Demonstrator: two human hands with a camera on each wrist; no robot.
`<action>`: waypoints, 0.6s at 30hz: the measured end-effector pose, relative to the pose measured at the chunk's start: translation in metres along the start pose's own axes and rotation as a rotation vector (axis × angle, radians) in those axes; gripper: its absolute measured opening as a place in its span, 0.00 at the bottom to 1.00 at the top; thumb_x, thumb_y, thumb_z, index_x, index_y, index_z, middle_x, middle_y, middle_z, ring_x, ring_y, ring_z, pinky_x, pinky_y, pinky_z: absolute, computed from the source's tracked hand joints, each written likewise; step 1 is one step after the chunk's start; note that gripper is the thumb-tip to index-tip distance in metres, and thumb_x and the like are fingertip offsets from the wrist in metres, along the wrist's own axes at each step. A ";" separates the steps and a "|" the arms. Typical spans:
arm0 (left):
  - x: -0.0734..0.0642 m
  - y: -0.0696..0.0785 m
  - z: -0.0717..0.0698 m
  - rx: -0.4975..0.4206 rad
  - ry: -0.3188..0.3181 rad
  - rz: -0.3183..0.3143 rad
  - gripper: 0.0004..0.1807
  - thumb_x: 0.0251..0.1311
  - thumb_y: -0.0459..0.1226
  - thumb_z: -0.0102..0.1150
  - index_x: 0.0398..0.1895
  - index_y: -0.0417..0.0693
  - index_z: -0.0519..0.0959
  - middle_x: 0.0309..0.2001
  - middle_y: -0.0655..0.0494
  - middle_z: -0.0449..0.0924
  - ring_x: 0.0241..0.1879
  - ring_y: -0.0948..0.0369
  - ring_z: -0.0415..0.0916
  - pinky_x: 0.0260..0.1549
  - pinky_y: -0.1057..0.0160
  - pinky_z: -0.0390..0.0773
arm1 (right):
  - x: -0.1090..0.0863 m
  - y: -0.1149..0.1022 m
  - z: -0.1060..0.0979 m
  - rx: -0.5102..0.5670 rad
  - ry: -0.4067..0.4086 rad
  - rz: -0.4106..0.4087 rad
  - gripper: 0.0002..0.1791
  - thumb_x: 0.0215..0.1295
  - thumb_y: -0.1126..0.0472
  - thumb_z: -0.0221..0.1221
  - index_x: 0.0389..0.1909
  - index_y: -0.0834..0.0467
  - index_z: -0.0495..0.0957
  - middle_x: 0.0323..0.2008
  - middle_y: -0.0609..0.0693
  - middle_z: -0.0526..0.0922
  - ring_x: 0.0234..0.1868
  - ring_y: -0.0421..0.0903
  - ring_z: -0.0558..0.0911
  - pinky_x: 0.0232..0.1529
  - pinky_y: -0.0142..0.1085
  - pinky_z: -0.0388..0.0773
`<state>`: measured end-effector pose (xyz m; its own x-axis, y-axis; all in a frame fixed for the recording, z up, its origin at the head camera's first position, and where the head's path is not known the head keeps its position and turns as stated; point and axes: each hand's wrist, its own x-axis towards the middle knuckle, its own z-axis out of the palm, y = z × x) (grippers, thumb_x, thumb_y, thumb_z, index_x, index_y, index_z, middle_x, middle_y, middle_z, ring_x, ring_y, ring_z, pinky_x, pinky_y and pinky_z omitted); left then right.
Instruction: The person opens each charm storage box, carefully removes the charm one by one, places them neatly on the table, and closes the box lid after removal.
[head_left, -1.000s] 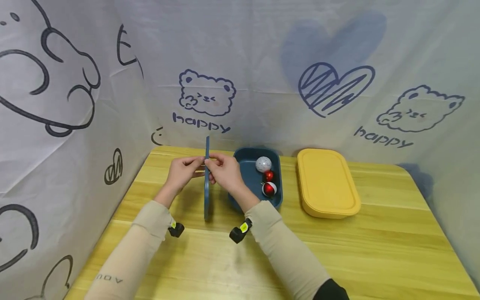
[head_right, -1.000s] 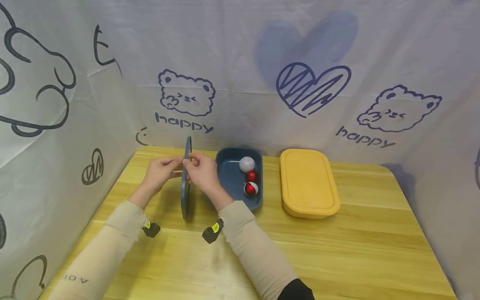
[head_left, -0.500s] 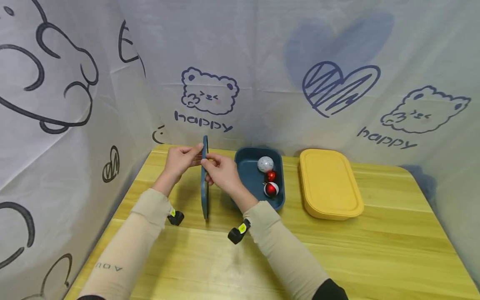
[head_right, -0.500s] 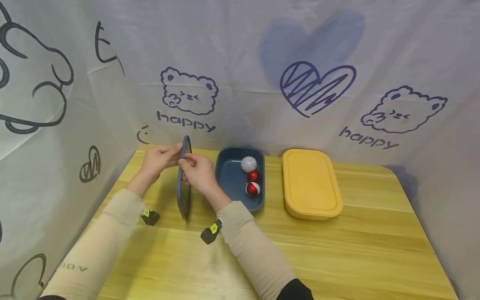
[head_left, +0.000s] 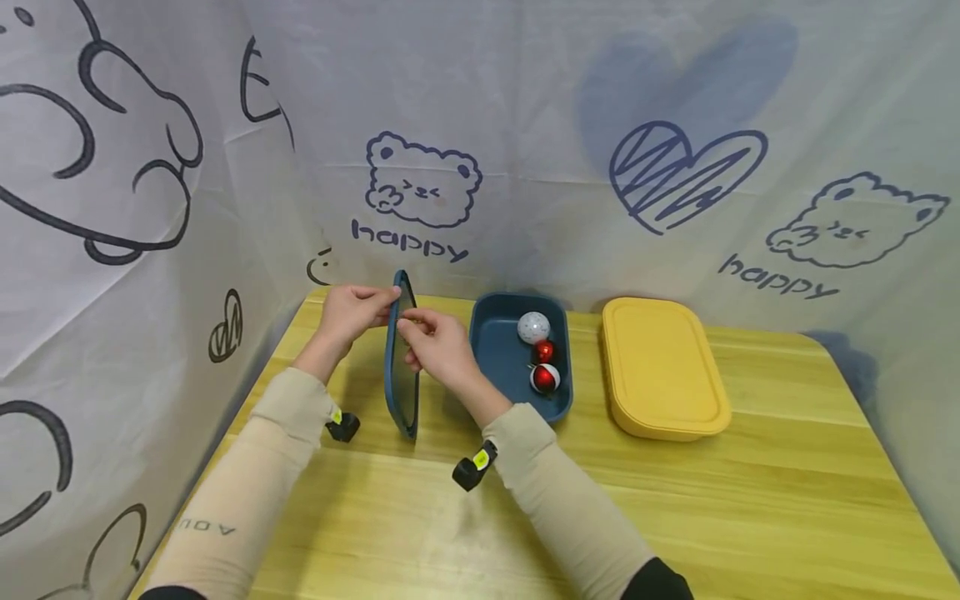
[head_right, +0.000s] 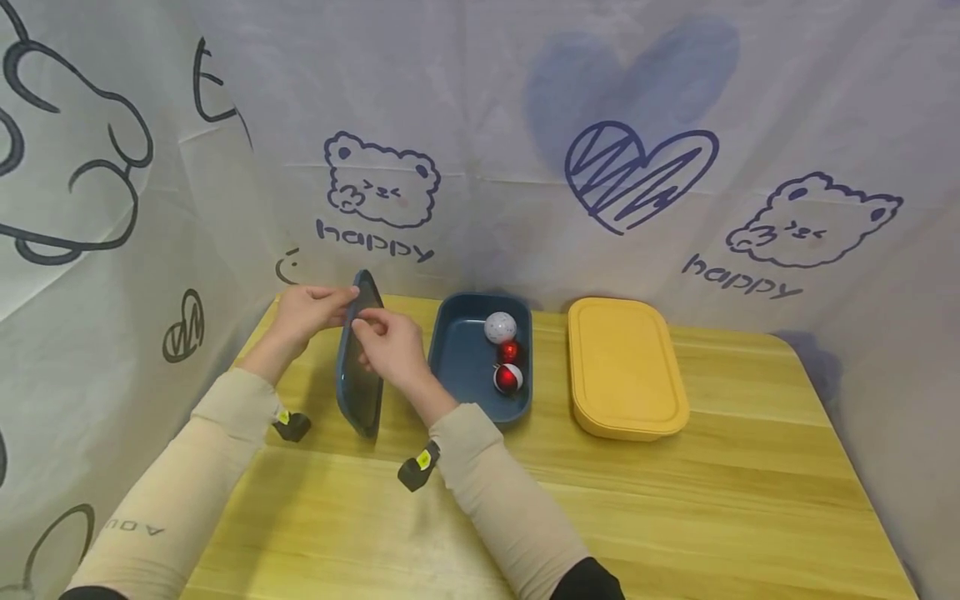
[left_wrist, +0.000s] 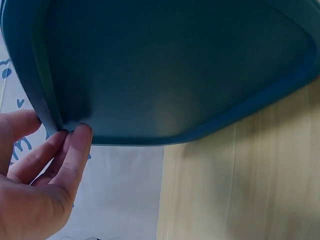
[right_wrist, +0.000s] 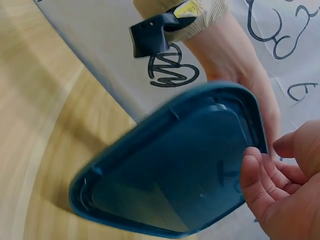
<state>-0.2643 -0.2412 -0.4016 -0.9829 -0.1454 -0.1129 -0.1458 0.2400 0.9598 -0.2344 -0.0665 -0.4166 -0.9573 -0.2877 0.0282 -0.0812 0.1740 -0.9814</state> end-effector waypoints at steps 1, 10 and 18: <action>0.000 0.000 0.000 0.008 0.007 -0.004 0.26 0.70 0.46 0.67 0.58 0.30 0.84 0.28 0.64 0.87 0.27 0.72 0.87 0.38 0.70 0.87 | -0.001 0.001 -0.002 -0.007 0.007 -0.004 0.19 0.79 0.56 0.60 0.62 0.61 0.83 0.29 0.54 0.83 0.23 0.48 0.84 0.34 0.49 0.89; 0.002 -0.002 -0.005 0.152 0.080 -0.048 0.25 0.71 0.47 0.65 0.59 0.36 0.86 0.55 0.41 0.87 0.30 0.74 0.81 0.35 0.73 0.85 | -0.004 0.009 -0.039 -0.080 0.099 -0.036 0.18 0.78 0.55 0.61 0.59 0.61 0.85 0.35 0.58 0.87 0.26 0.46 0.85 0.33 0.41 0.88; 0.002 -0.011 -0.016 0.255 0.141 -0.085 0.22 0.69 0.46 0.66 0.55 0.38 0.88 0.51 0.44 0.89 0.47 0.54 0.83 0.49 0.58 0.84 | -0.011 0.018 -0.088 -0.050 0.182 -0.035 0.16 0.78 0.54 0.61 0.58 0.58 0.85 0.38 0.63 0.88 0.34 0.61 0.88 0.35 0.41 0.87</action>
<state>-0.2629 -0.2594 -0.4084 -0.9433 -0.3030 -0.1358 -0.2677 0.4518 0.8510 -0.2501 0.0229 -0.4179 -0.9877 -0.1200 0.1007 -0.1249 0.2148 -0.9687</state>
